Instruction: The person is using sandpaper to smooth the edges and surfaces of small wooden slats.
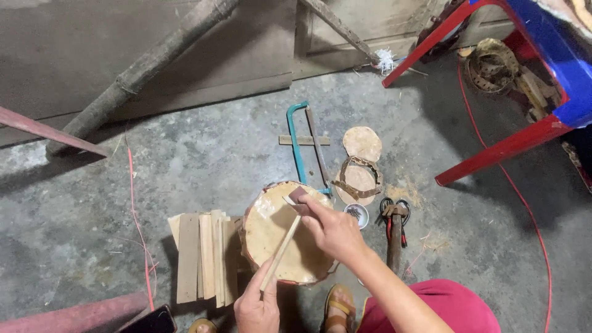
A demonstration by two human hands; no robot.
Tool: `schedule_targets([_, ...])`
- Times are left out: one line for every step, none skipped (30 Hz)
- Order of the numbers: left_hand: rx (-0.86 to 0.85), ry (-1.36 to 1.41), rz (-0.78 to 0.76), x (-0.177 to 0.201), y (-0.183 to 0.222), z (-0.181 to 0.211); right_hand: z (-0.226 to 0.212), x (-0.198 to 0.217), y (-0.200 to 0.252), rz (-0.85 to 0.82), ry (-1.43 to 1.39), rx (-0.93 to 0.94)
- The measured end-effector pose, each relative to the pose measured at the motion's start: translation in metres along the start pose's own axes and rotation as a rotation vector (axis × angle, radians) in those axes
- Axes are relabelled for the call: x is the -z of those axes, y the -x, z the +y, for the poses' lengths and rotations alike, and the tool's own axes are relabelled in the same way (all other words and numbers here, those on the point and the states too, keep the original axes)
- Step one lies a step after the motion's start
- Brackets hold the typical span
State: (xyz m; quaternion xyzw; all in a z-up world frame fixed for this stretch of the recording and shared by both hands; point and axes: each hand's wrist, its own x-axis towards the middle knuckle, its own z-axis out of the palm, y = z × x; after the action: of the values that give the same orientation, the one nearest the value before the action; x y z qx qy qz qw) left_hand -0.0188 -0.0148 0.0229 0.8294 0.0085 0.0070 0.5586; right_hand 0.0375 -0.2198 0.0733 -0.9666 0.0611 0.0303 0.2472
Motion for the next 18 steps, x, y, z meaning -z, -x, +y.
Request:
schedule_targets([0.029, -0.021, 0.002, 0.000, 0.000, -0.001, 0.005, -0.005, -0.002, 0.110, -0.044, 0.061])
schedule_targets([0.030, -0.020, 0.010, -0.004, 0.002, -0.014, -0.012, -0.006, 0.011, 0.108, -0.043, 0.068])
schedule_targets([0.055, -0.043, 0.029, -0.009, 0.004, -0.029, -0.028, -0.008, 0.023, -0.026, -0.105, 0.099])
schedule_targets([0.082, -0.070, 0.043, -0.011, 0.006, -0.044, -0.045, -0.011, 0.037, -0.162, -0.172, 0.124])
schedule_targets([0.084, -0.073, 0.046, -0.014, 0.008, -0.057, -0.049, -0.016, 0.043, -0.166, -0.174, 0.126])
schedule_targets([0.144, -0.107, 0.011, -0.016, 0.012, -0.070, -0.052, -0.021, 0.051, -0.116, -0.111, 0.257])
schedule_targets([0.203, -0.142, -0.024, -0.018, 0.017, -0.083, -0.055, -0.026, 0.059, -0.067, -0.048, 0.387])
schedule_targets([0.206, -0.148, -0.033, -0.012, 0.012, -0.058, -0.051, -0.016, 0.045, -0.068, -0.054, 0.378])
schedule_targets([0.118, -0.086, -0.011, -0.005, 0.008, -0.033, -0.047, -0.004, 0.032, -0.051, -0.024, 0.265])
schedule_targets([0.024, -0.016, 0.016, -0.001, 0.000, -0.007, -0.042, 0.010, 0.017, -0.029, 0.012, 0.159])
schedule_targets([0.019, -0.016, 0.013, -0.001, 0.001, -0.006, -0.023, 0.005, 0.011, -0.025, 0.012, 0.157])
schedule_targets([-0.038, -0.010, 0.027, -0.003, 0.001, -0.006, -0.004, 0.001, 0.003, 0.031, 0.038, 0.080])
schedule_targets([-0.096, -0.004, 0.042, -0.003, 0.000, -0.005, 0.015, -0.003, -0.006, 0.086, 0.064, 0.004])
schedule_targets([-0.099, -0.002, 0.049, -0.004, 0.000, -0.005, 0.009, -0.006, -0.002, 0.089, 0.066, 0.011])
schedule_targets([-0.052, -0.024, 0.068, -0.004, -0.001, -0.006, 0.003, -0.010, 0.001, 0.145, 0.094, 0.079])
schedule_targets([-0.001, -0.050, 0.085, -0.004, -0.001, -0.007, -0.002, -0.015, 0.005, 0.197, 0.120, 0.144])
schedule_targets([0.000, -0.050, 0.089, -0.010, 0.004, -0.034, -0.017, -0.023, 0.022, 0.195, 0.119, 0.148])
schedule_targets([0.023, -0.112, 0.074, -0.016, 0.010, -0.062, -0.032, -0.030, 0.040, 0.129, 0.085, 0.257])
